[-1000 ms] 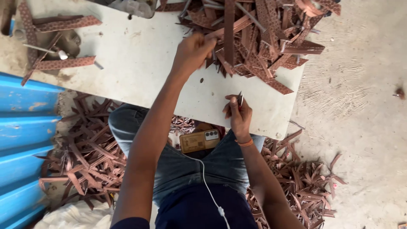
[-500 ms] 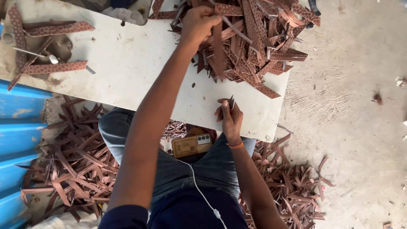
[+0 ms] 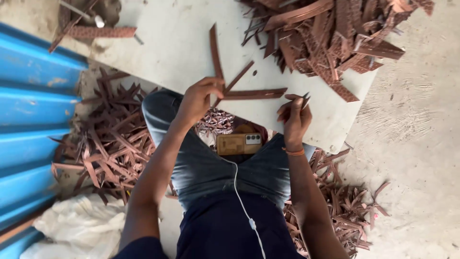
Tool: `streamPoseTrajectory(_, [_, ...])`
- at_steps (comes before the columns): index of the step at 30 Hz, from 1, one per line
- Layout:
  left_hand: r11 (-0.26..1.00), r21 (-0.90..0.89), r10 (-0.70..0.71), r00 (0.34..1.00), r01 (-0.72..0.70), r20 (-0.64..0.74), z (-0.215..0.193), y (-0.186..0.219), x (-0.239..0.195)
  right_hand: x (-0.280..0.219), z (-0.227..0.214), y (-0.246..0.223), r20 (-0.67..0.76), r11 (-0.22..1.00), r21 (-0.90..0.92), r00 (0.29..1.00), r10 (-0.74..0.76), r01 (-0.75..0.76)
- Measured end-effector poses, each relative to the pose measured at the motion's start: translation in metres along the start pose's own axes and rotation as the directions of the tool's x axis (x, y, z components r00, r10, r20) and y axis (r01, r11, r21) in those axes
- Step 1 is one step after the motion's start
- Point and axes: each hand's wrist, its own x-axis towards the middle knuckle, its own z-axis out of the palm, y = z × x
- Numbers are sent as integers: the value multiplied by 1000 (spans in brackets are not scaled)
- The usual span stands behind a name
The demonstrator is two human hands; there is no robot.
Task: Trimming excess material from leather shoe straps using a small hand-held tool.
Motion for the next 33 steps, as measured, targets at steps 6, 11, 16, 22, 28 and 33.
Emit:
streamPoseTrajectory(6, [944,241,-154,946,227,-286,9,29,12,-15,4,-3,30,983,-179,999,33,-27])
streamPoseTrajectory(11, [914,223,-301,934,340,-190,41,26,4,-4,40,-45,186,958,-282,983,10,43])
streamPoseTrajectory(16, [937,252,-200,963,242,-181,32,35,0,19,72,-56,421,724,-422,825,-377,546])
streamPoseTrajectory(22, [956,194,-181,964,219,-194,27,34,-14,38,91,-24,290,833,-444,932,-216,331])
streamPoseTrajectory(28, [951,214,-183,964,223,-191,27,30,-12,25,78,-41,412,953,27,872,266,-303])
streamPoseTrajectory(33, [950,228,-183,973,212,-142,33,20,-15,1,-14,-68,158,929,359,987,41,-96])
